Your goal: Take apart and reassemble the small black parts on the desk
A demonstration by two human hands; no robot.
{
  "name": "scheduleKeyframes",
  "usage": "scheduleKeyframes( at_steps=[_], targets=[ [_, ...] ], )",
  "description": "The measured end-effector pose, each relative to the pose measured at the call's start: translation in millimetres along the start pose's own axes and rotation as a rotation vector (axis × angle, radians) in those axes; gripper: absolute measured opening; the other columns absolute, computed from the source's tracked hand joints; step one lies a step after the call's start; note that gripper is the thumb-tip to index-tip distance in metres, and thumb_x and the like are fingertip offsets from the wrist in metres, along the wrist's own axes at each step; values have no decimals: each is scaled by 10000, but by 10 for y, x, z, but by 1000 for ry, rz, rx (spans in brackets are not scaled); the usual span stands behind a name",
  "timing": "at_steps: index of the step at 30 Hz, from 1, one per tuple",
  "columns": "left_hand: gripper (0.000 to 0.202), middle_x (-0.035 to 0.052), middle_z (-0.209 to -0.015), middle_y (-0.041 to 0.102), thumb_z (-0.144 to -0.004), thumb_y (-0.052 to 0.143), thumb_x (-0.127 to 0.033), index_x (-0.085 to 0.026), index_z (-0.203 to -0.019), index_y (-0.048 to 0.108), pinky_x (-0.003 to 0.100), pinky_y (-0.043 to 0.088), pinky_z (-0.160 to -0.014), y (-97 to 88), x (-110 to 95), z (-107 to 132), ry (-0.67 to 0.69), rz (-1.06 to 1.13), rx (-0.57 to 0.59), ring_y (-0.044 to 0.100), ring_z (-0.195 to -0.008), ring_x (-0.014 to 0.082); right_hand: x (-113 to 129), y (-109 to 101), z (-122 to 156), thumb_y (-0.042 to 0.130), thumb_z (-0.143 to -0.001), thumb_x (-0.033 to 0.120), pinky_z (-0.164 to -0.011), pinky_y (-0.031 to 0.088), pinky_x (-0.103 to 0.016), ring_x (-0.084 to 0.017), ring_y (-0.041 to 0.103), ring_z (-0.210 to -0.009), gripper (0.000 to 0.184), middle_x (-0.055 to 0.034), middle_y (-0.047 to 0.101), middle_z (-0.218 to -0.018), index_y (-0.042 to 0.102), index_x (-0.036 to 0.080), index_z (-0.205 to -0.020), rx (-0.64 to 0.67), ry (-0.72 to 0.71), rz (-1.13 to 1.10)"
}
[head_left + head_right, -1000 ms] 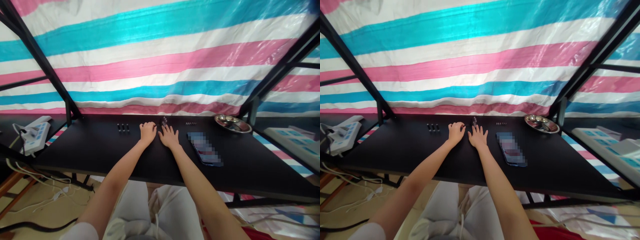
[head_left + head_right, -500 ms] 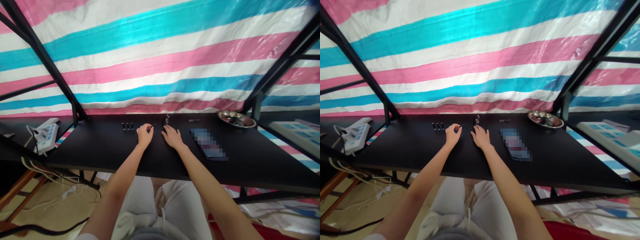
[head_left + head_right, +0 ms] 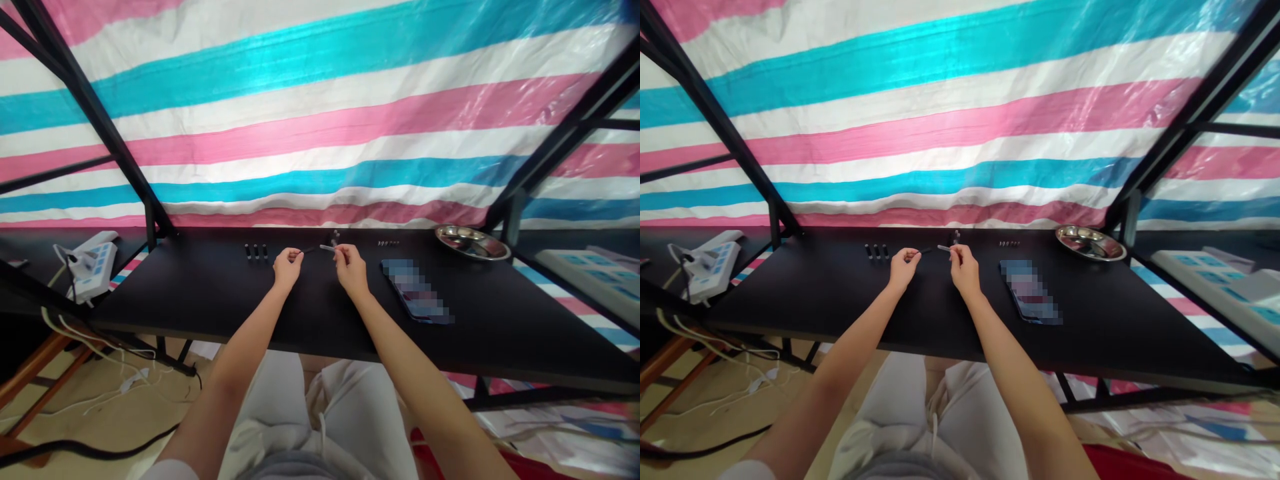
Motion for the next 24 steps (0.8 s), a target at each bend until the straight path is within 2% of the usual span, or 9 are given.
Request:
scheduleKeyframes(
  at_steps=[8, 14, 21, 24],
  targets=[
    [120, 38, -795, 673, -721, 616, -244, -164, -809, 630, 300, 458, -772, 55, 106, -43, -18, 73, 29, 611, -720, 131, -47, 36, -9, 423, -838, 347, -635, 412, -262, -121, 508, -612, 188, 9, 530, -677, 512, 189, -888, 34, 18, -120],
    [109, 34, -805, 676, -707, 643, -238, -177, -797, 634, 333, 447, -830, 53, 78, -24, -33, 131, 50, 623, -789, 151, -85, 60, -34, 467, -809, 406, -566, 388, -250, -107, 474, -560, 227, 21, 513, -642, 503, 190, -871, 56, 62, -224],
    [202, 31, -748, 650, -648, 697, -269, -151, -785, 607, 296, 468, -793, 69, -42, -9, -119, 525, 175, 618, -768, 138, -114, 114, -70, 555, -742, 480, -460, 313, -233, -79, 397, -460, 292, 49, 487, -585, 470, 212, -822, 127, 167, -520],
    [239, 23, -756, 649, -611, 730, -273, -154, -778, 607, 293, 467, -793, 46, -82, -5, -163, 602, 192, 611, -775, 135, -118, 133, -65, 579, -733, 462, -456, 311, -230, -72, 391, -447, 296, 61, 487, -587, 440, 221, -834, 161, 220, -615]
  ],
)
Point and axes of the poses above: each hand's wrist, its own z-axis away from the middle knuckle, its own y-axis out of the palm, x = y × z, the point moved 4 cm from there along -z, towards the middle knuckle
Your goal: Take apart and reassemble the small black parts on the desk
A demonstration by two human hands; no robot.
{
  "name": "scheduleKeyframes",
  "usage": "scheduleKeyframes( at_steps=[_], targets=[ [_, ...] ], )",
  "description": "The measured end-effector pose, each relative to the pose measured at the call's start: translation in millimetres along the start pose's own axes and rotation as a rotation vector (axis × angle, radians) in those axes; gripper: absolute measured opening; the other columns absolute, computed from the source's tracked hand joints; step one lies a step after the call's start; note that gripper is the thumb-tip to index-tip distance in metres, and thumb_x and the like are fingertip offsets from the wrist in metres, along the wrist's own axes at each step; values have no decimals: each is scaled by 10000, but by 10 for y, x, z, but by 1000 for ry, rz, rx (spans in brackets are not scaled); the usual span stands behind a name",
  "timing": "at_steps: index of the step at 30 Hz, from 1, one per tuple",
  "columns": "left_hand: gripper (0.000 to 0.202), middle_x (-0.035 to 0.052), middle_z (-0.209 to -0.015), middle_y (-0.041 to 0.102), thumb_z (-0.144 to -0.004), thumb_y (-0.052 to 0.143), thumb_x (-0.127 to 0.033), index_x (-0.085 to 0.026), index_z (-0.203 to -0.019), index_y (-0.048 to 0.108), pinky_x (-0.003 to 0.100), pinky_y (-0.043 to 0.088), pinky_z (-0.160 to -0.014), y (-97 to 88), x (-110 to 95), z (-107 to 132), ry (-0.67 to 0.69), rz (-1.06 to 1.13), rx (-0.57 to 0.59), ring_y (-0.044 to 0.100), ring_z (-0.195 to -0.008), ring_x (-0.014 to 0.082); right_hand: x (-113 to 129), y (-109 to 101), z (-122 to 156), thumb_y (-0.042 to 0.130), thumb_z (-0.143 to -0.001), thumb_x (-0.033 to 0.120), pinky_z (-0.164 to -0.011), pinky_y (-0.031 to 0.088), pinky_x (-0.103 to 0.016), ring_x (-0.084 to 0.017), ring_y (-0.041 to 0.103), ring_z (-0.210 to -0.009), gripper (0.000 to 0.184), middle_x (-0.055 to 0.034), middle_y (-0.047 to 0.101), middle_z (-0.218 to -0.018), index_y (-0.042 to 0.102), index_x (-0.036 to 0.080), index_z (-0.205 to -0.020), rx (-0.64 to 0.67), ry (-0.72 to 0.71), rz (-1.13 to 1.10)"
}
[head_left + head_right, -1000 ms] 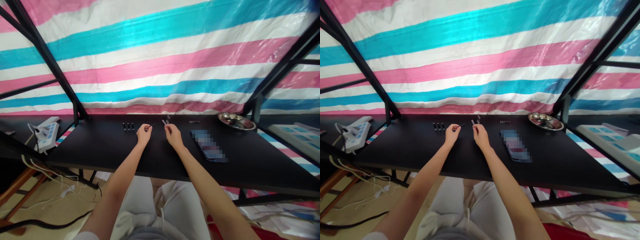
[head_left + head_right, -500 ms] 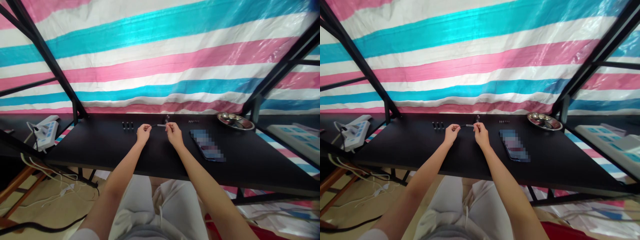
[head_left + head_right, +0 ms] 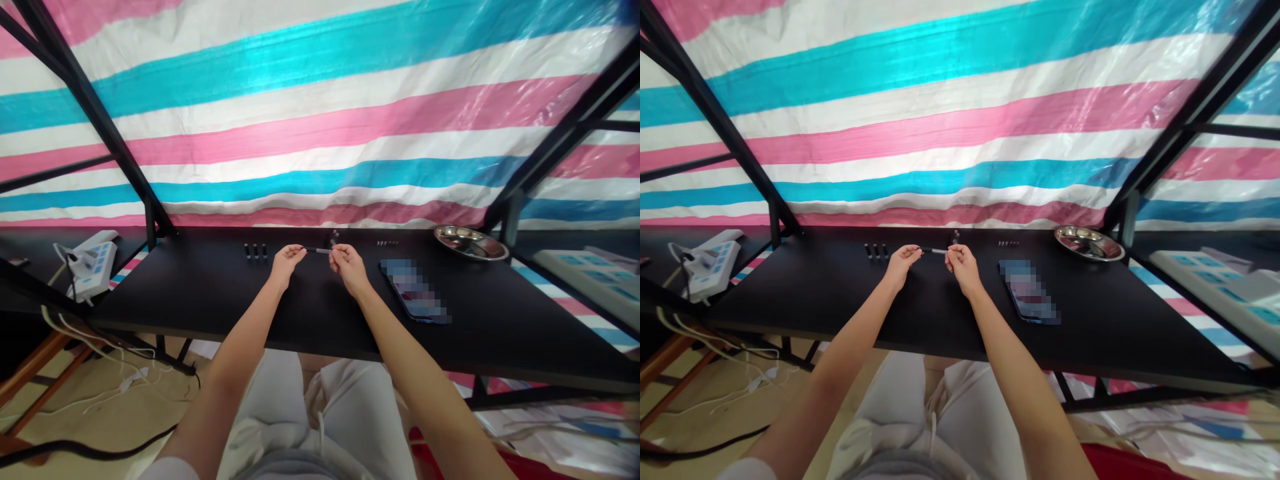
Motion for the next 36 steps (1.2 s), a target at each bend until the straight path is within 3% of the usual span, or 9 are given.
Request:
scheduleKeyframes(
  at_steps=[4, 12, 36],
  targets=[
    [256, 22, -759, 645, -587, 749, -278, -158, -768, 613, 284, 466, -766, 6, -33, 25, -27, 16, 0, 598, -750, 128, 11, 28, 16, 597, -720, 456, -458, 305, -227, -66, 397, -440, 312, 67, 502, -581, 430, 219, -834, 27, 32, -48],
    [315, -10, -672, 600, -528, 770, -316, -144, -745, 620, 288, 449, -768, 115, -9, 99, -24, -37, 124, 563, -669, 100, -6, 97, 52, 591, -723, 480, -461, 304, -229, -69, 407, -435, 340, 74, 524, -556, 433, 211, -861, 113, 49, -2],
    [280, 10, -634, 618, -604, 724, -333, -129, -785, 659, 252, 448, -661, 166, 57, 133, 105, -132, 134, 561, -608, 100, -94, 142, 84, 577, -715, 498, -451, 282, -225, -62, 376, -410, 397, 85, 519, -533, 431, 204, -939, 168, 100, 41]
  ],
)
Point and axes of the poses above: each hand's wrist, its own z-axis away from the middle knuckle, its own y-axis out of the palm, x = y × z, the point moved 4 cm from there along -z, towards the middle knuckle
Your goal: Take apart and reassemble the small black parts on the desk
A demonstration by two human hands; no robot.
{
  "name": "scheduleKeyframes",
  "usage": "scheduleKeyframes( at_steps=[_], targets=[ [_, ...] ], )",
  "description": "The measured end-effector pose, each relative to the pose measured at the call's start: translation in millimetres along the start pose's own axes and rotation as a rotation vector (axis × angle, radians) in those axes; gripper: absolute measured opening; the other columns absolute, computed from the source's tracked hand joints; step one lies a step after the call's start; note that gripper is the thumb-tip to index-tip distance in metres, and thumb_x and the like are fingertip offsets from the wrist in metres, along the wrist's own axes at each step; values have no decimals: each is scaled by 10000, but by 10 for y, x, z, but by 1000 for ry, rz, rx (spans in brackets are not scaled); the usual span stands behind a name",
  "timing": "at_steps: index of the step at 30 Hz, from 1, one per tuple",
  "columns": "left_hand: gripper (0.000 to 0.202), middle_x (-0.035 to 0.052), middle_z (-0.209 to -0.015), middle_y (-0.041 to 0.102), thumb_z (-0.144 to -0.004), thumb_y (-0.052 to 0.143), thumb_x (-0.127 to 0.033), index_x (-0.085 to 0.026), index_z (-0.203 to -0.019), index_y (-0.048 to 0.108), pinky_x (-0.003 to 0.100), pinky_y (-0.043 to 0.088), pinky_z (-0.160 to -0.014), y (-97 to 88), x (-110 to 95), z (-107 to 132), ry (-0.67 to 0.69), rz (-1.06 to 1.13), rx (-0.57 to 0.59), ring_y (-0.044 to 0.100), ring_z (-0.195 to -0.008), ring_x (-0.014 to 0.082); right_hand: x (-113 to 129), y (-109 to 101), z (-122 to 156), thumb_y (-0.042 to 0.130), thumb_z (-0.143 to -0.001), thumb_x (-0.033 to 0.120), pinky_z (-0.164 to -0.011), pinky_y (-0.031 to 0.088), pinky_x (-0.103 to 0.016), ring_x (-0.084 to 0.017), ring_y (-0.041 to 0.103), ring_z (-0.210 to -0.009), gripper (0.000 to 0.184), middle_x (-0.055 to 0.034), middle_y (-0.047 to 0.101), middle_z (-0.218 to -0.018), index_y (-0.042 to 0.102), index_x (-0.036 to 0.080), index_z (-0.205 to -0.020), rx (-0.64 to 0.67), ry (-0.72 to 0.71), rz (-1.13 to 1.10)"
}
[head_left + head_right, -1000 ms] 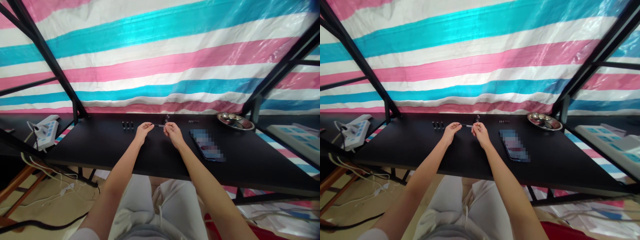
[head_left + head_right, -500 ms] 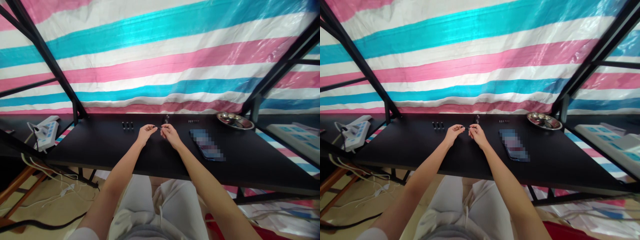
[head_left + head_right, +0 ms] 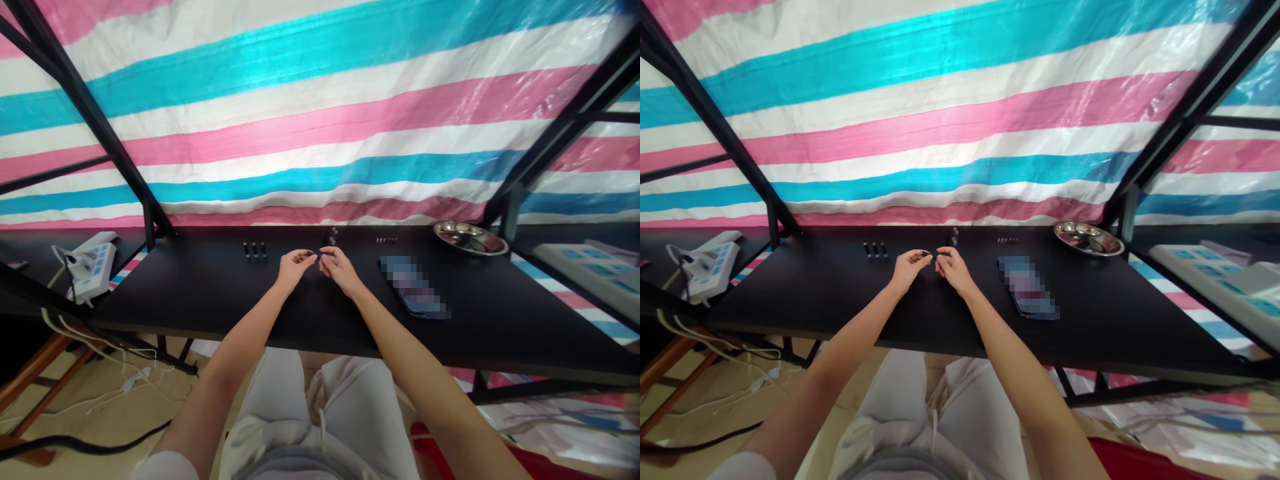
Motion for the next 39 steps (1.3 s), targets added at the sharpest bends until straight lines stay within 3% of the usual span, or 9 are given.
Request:
scheduleKeyframes(
  at_steps=[12, 15, 18, 23, 27, 39],
  targets=[
    [282, 24, -639, 630, -651, 678, -375, -119, -769, 665, 244, 434, -622, -7, -5, -7, 62, -174, 3, 554, -591, 108, -67, 11, -18, 514, -749, 501, -447, 277, -233, -74, 370, -413, 397, 76, 505, -540, 428, 204, -998, 38, 20, 80],
    [257, 20, -648, 632, -674, 654, -364, -131, -783, 670, 248, 428, -638, -76, -81, -11, 114, -408, -77, 550, -598, 114, -56, 9, -8, 496, -760, 467, -498, 335, -253, -96, 418, -457, 395, 73, 492, -537, 423, 189, -1031, 21, -10, 202],
    [196, 7, -641, 631, -712, 611, -320, -162, -813, 671, 263, 420, -720, -235, -188, -24, 102, -797, -251, 575, -652, 131, -14, 7, 20, 474, -778, 404, -599, 388, -283, -118, 470, -523, 347, 71, 478, -542, 438, 184, -1043, 8, -76, 391],
    [197, 52, -795, 680, -759, 538, -312, -201, -869, 658, 289, 420, -776, -551, -263, -70, -140, -1179, -410, 623, -809, 190, 60, 23, 72, 428, -803, 344, -653, 400, -289, -128, 474, -549, 314, 59, 470, -562, 468, 180, -1068, 23, -128, 593],
    [220, 76, -893, 683, -746, 550, -318, -221, -915, 652, 297, 444, -738, -703, -223, -95, -287, -1217, -431, 626, -864, 226, 94, 38, 85, 414, -808, 329, -633, 398, -278, -131, 464, -530, 317, 54, 467, -550, 483, 177, -1078, 32, -151, 647],
    [282, 95, -970, 684, -797, 527, -342, -220, -1005, 673, 317, 459, -795, -770, -163, -124, -292, -1203, -424, 622, -921, 235, 93, 20, 81, 406, -805, 342, -613, 384, -276, -133, 432, -509, 269, 59, 411, -522, 523, 187, -991, 30, -177, 668]
  ],
)
Point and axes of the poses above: each hand's wrist, its own z-axis away from the middle knuckle, its own y-axis out of the palm, x = y × z, the point moved 4 cm from there along -z, towards the middle knuckle
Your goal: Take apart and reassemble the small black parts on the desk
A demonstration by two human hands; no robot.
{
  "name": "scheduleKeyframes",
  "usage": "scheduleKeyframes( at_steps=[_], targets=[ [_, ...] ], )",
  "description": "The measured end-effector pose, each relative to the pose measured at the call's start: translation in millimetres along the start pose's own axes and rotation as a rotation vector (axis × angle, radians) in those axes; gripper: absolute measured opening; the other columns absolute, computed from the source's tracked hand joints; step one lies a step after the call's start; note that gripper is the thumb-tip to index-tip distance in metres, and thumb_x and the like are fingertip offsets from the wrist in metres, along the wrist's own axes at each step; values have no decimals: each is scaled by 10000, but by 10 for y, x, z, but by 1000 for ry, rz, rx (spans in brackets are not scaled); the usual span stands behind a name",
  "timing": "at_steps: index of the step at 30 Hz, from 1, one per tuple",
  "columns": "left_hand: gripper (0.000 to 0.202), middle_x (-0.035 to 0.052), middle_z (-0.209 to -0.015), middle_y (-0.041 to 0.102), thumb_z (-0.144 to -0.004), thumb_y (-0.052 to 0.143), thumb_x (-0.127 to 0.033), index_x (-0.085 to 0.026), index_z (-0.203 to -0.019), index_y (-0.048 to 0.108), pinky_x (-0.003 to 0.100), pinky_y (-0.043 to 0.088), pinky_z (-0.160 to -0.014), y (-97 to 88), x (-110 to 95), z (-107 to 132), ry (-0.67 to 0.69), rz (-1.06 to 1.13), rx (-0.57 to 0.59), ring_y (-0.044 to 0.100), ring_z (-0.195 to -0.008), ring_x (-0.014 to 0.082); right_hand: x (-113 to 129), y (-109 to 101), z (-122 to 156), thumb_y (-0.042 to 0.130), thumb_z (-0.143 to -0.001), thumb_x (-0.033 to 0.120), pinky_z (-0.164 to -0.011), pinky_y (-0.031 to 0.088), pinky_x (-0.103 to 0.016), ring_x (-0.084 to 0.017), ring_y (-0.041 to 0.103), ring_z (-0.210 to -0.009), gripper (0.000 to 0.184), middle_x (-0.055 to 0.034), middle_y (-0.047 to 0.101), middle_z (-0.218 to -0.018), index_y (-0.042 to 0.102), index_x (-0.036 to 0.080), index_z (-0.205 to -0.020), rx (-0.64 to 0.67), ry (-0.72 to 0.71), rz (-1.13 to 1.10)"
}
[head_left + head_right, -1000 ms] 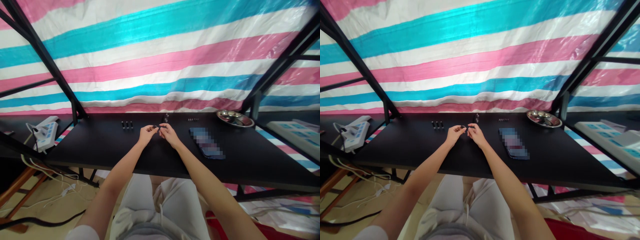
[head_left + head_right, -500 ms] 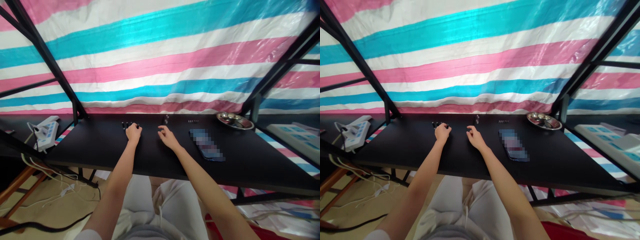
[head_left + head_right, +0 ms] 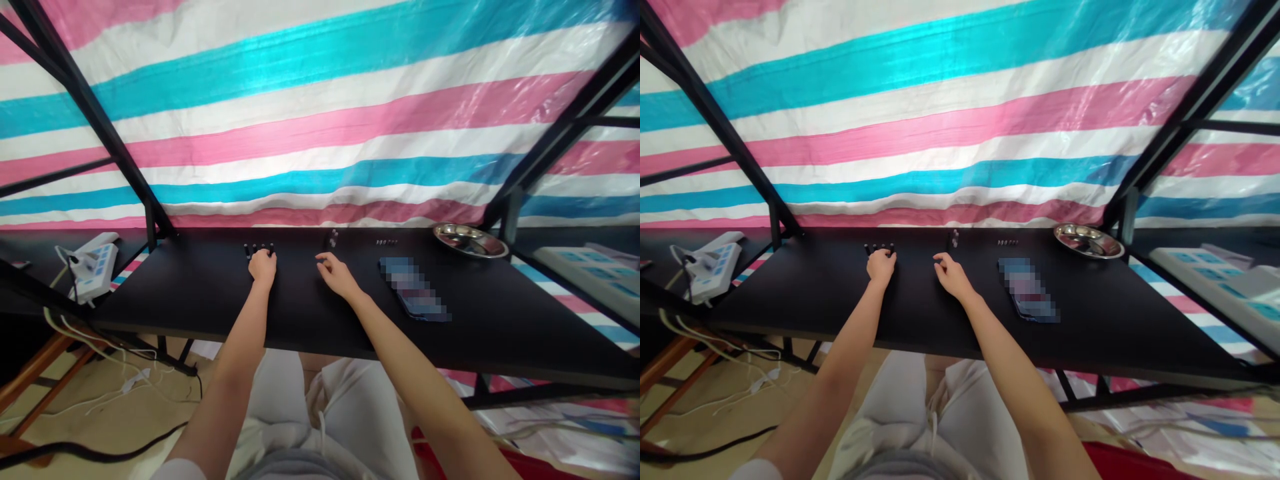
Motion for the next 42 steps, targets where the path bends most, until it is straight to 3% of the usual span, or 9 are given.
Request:
scheduleKeyframes(
  at_steps=[7, 25, 39, 42],
  targets=[
    [283, 72, -946, 696, -805, 527, -363, -235, -1013, 668, 258, 451, -787, 13, -2, 16, -25, 81, 68, 627, -890, 178, -8, -3, 1, 408, -800, 354, -608, 387, -275, -132, 441, -513, 262, 48, 433, -534, 538, 189, -957, -2, 7, -6],
    [303, 102, -955, 683, -796, 512, -373, -215, -995, 678, 313, 462, -762, 61, 27, -20, 9, -46, 12, 630, -895, 238, -22, -21, 3, 407, -801, 345, -590, 376, -265, -132, 436, -515, 245, 36, 457, -538, 571, 195, -903, -2, 5, 58],
    [259, 121, -939, 677, -780, 545, -380, -196, -883, 695, 338, 465, -742, 2, 8, 22, -8, -85, 75, 635, -878, 261, -211, -88, -29, 421, -789, 276, -635, 392, -285, -162, 536, -624, 214, -12, 588, -661, 598, 212, -892, -74, 104, 220],
    [268, 110, -888, 680, -790, 529, -409, -194, -829, 685, 325, 459, -726, -15, -65, 81, 48, -113, 63, 635, -851, 253, -234, -109, -34, 408, -792, 244, -690, 401, -302, -178, 552, -714, 216, -38, 614, -749, 597, 202, -888, -108, 85, 284]
  ],
)
Point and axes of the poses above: each hand's wrist, its own z-axis away from the middle knuckle, its own y-axis out of the palm, x = y × z, the point moved 4 cm from there along -z, towards the middle knuckle
